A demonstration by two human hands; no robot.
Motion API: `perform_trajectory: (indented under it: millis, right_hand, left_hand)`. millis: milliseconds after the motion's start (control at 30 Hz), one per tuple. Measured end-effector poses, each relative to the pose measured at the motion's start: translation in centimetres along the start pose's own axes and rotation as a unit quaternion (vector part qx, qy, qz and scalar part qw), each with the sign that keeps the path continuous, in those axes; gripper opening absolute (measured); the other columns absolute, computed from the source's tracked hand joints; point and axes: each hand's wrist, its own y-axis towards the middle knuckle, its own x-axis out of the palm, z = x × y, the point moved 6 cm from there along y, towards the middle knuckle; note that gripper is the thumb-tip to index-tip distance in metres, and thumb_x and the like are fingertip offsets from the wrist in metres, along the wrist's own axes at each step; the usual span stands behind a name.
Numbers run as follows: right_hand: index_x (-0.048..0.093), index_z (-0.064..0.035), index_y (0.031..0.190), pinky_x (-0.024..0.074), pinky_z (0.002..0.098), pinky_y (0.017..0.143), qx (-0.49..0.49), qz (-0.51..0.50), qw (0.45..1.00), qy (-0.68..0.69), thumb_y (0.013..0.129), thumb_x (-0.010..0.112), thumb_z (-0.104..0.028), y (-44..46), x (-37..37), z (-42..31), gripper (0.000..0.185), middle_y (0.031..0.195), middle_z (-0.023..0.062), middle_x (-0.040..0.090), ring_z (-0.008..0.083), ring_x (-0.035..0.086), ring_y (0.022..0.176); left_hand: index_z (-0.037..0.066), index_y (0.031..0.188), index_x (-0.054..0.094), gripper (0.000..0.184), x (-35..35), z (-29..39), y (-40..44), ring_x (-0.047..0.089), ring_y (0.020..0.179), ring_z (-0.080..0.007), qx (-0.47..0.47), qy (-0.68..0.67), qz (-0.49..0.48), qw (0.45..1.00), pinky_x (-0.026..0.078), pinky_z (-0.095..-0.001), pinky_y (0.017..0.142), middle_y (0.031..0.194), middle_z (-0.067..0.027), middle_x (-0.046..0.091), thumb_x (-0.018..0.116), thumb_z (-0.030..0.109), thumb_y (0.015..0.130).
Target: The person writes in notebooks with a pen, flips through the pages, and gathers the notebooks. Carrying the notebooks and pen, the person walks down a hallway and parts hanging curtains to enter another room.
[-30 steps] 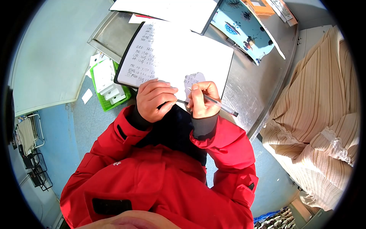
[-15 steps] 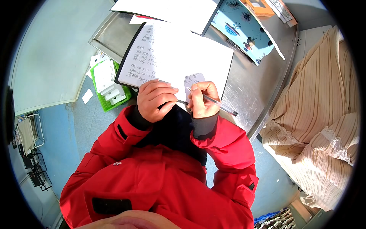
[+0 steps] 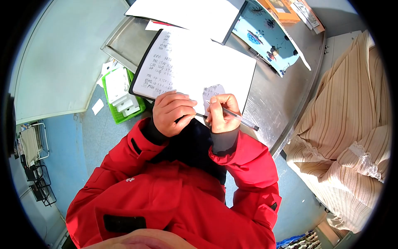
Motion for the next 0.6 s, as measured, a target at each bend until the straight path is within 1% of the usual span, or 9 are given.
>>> perform_trajectory:
  millis: [600]
  right_hand:
    - [0.053,-0.004,0.086,0.0361,0.0206,0.044,-0.001,-0.007,1.0,-0.002,0.091,0.058,-0.012,0.02,-0.02,-0.04,0.011,0.062,0.002,0.054,0.0056,0.046,0.046]
  left_hand:
    - [0.015,0.08,0.063,0.019,0.04,0.0,-0.01,0.063,0.093,-0.0182,-0.004,-0.002,0.0,1.0,0.047,-0.0352,0.086,0.096,0.0032,0.069,0.074,0.008,0.065]
